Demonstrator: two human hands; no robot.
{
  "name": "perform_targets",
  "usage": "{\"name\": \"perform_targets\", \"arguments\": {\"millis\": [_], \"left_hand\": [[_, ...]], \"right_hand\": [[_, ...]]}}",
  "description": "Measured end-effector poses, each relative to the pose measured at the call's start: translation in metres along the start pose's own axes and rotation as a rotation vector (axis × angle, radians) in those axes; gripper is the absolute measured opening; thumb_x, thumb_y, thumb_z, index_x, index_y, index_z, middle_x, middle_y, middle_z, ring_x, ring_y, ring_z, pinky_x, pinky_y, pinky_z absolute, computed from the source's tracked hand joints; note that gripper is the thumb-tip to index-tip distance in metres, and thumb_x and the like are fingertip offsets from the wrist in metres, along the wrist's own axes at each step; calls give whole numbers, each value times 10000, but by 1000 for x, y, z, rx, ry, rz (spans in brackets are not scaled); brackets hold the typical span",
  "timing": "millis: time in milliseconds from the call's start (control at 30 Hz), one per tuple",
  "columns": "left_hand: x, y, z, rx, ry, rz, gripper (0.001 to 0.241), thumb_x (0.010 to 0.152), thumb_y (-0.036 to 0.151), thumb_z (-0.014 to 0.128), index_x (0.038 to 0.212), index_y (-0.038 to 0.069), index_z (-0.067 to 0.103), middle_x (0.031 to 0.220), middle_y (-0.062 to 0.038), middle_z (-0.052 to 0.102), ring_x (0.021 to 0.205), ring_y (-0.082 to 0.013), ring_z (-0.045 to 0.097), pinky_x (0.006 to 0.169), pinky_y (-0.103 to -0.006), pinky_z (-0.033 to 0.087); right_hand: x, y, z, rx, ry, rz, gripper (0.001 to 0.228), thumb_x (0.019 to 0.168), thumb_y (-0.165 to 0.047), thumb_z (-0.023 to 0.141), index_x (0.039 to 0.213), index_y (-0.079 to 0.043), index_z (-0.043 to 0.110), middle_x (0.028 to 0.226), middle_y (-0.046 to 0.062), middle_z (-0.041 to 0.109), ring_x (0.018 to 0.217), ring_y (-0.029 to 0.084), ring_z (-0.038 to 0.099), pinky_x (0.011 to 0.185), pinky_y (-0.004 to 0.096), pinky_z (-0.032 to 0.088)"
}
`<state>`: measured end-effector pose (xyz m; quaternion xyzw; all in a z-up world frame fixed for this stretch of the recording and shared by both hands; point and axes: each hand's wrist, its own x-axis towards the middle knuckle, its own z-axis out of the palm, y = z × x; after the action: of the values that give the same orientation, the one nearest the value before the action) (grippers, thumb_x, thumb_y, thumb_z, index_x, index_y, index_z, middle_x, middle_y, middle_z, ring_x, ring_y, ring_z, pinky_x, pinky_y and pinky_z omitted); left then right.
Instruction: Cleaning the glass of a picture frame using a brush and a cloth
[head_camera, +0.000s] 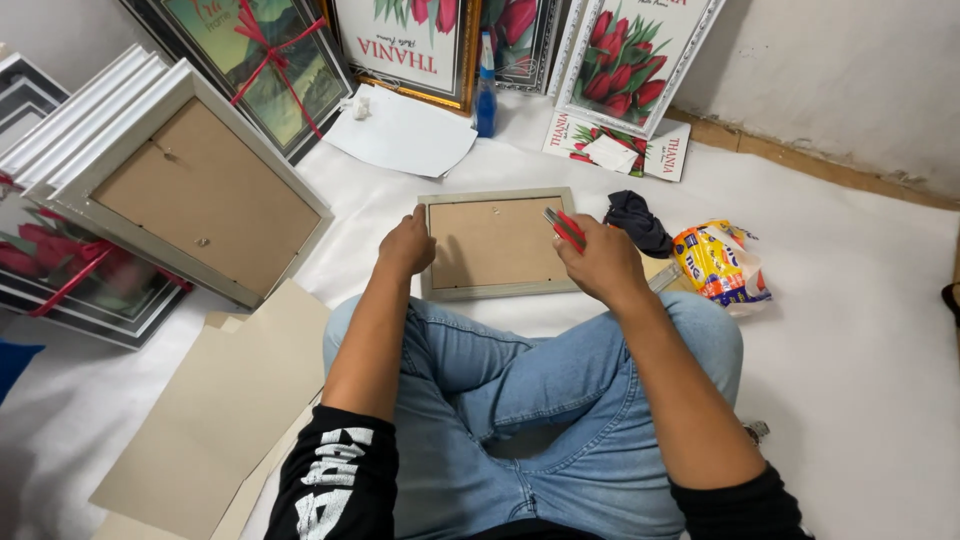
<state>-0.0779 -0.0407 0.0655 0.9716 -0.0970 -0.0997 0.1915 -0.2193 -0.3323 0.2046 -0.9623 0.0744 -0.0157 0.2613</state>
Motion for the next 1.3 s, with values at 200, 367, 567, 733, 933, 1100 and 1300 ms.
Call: {"name": "perform_targets", "arguments": {"millis": [200, 367, 567, 733, 933, 1100, 1300], "left_hand": [[-4, 43, -13, -78, 63, 57, 672, 984, 199, 615, 1558, -3, 328, 1371, -316, 583, 1200, -461, 658, 957, -551, 563], [-20, 10, -7, -86, 54, 15, 678, 965, 181, 652, 1547, -7, 362, 1361, -327, 589, 1217, -472, 643, 980, -556, 551], [-10, -18, -12, -175, 23, -162, 709, 964, 194, 668, 1553, -42, 352, 1410, -340, 554, 1276, -469, 600, 1036, -560, 517], [3, 5, -42, -489, 59, -191, 796, 975, 205, 670, 1583, -85, 246, 1441, -388, 503, 1347, -510, 520, 1101, -613, 444], [28, 15, -44, -825, 253, -270, 767, 998, 325, 655, 1549, -78, 306, 1399, -345, 559, 1269, -486, 594, 1007, -583, 528], [67, -12, -1, -512, 112, -377, 700, 977, 280, 642, 1518, -79, 381, 1339, -301, 615, 1226, -434, 636, 971, -570, 551], [95, 2, 0, -424, 46, -370, 578, 996, 223, 593, 1477, -70, 459, 1261, -286, 640, 1193, -453, 647, 951, -593, 533]], "right_hand": [[-58, -94, -45, 372, 284, -305, 338, 946, -330, 728, 1229, -146, 725, 850, 205, 720, 837, 392, 728, 687, 408, 556], [-42, -74, -29, 445, 289, -310, 320, 975, -319, 717, 1226, -121, 716, 770, 176, 697, 702, 302, 681, 640, 372, 529], [3, -4, -2, 434, 303, -110, 301, 974, -268, 709, 1210, -82, 692, 724, 162, 671, 588, 297, 665, 560, 367, 515], [65, 39, -2, 578, 304, 27, 312, 937, -257, 747, 1187, -80, 686, 690, 52, 658, 543, 133, 568, 520, 266, 450], [142, 62, 12, 290, 9, 11, 183, 904, -192, 665, 1054, -130, 750, 537, 42, 627, 598, 211, 684, 666, 301, 504], [182, 139, 105, 32, -135, 220, 267, 873, -260, 623, 976, -66, 776, 704, 131, 700, 768, 332, 734, 722, 385, 555], [205, 110, 115, -295, -530, 335, 462, 791, -236, 627, 1172, -18, 772, 1046, 238, 770, 1112, 420, 715, 903, 514, 571]]}}
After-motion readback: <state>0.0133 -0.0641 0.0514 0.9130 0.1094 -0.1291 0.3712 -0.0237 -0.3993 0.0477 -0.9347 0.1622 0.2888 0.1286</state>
